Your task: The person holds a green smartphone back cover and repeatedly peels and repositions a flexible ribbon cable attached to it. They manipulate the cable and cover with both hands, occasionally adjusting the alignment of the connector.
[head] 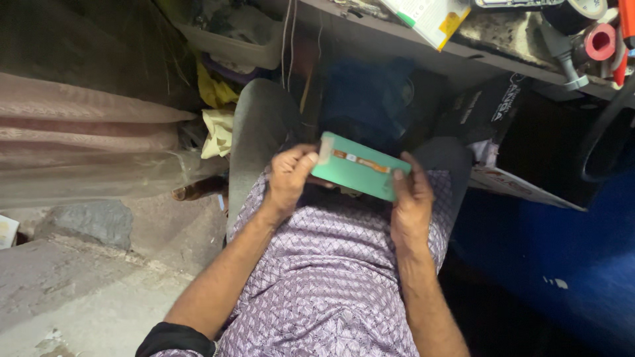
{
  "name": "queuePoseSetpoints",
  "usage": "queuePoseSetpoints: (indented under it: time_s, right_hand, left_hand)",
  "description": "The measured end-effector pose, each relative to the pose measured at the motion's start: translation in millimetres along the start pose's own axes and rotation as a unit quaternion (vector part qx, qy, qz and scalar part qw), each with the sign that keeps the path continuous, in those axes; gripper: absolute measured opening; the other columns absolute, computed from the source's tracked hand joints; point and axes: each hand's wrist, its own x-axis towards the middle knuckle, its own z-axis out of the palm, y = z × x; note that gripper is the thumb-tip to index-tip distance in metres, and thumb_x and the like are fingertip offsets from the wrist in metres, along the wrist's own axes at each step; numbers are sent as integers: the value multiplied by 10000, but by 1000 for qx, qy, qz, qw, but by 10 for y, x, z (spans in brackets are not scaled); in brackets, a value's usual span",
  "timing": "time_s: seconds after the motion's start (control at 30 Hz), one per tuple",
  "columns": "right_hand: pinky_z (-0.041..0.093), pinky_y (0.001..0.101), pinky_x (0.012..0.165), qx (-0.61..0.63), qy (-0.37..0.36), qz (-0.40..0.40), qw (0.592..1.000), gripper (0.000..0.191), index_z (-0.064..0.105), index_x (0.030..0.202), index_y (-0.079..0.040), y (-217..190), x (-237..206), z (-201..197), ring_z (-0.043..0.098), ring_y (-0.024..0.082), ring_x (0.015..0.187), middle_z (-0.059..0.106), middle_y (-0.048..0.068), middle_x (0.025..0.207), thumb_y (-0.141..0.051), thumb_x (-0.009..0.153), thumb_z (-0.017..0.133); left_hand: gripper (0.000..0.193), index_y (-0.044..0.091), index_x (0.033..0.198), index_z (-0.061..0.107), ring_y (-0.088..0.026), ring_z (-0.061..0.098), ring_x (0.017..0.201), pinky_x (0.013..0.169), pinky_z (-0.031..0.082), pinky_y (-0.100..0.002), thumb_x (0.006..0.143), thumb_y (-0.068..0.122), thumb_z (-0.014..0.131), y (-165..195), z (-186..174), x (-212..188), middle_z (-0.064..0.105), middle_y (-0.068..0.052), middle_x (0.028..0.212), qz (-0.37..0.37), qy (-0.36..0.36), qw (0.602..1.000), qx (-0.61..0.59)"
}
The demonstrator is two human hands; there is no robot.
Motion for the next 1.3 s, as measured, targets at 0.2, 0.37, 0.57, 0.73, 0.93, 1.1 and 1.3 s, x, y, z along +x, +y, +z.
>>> queuePoseSetpoints:
  time_s: [0.2,0.37,0.57,0.73,0.93,1.1,1.3]
  right_hand:
    - [544,296,966,87,33,-14,996,429,572,1359,48,-10,39,-21,673,159,1049,698,97,1162,-174,1005,673]
    - [565,292,930,108,43,-33,993,401,596,1328,60,-8,40,-26,688,163,1010,713,103,1127,-167,1010,687]
    - [583,280,900,137,48,-38,989,380,618,1310,31,-10,36,-23,703,144,975,726,82,1095,-172,1001,705]
    - [593,279,905,130,49,-43,989,354,634,1278,11,-5,35,-23,715,141,980,732,75,1081,-193,999,709]
    - [591,282,922,132,37,-55,989,363,626,1278,16,12,32,-42,714,146,993,729,84,1085,-201,1000,709]
    - [582,276,932,127,47,-53,989,387,616,1296,40,19,35,-54,709,144,990,726,93,1073,-201,1006,706]
    - [584,275,916,127,49,-56,989,425,601,1313,60,28,43,-52,709,147,982,723,100,1076,-200,996,713]
  left_hand:
    - [228,-60,1074,689,-187,746,787,703,653,-317,1031,107,540,-20,-37,-65,745,-143,911,-6,-91,995,30]
    - [207,-66,1001,705,-186,757,746,660,650,-311,1015,82,561,-20,-66,-88,760,-139,840,-2,-128,990,62]
    - [182,-63,991,705,-183,766,743,652,655,-297,1000,61,572,-24,-68,-96,759,-136,840,-5,-135,988,70]
    - [180,-65,982,698,-184,767,742,649,662,-296,996,63,572,-29,-72,-94,757,-136,842,-17,-130,989,64]
    - [178,-62,974,693,-186,770,737,650,667,-297,1000,78,586,-36,-80,-93,754,-137,834,-20,-139,989,54]
    - [172,-64,975,690,-183,762,739,658,672,-301,999,75,591,-44,-76,-105,745,-134,829,-34,-135,990,36]
    - [182,-58,975,693,-183,765,717,627,656,-290,1001,80,578,-53,-85,-99,751,-131,818,-28,-134,989,49]
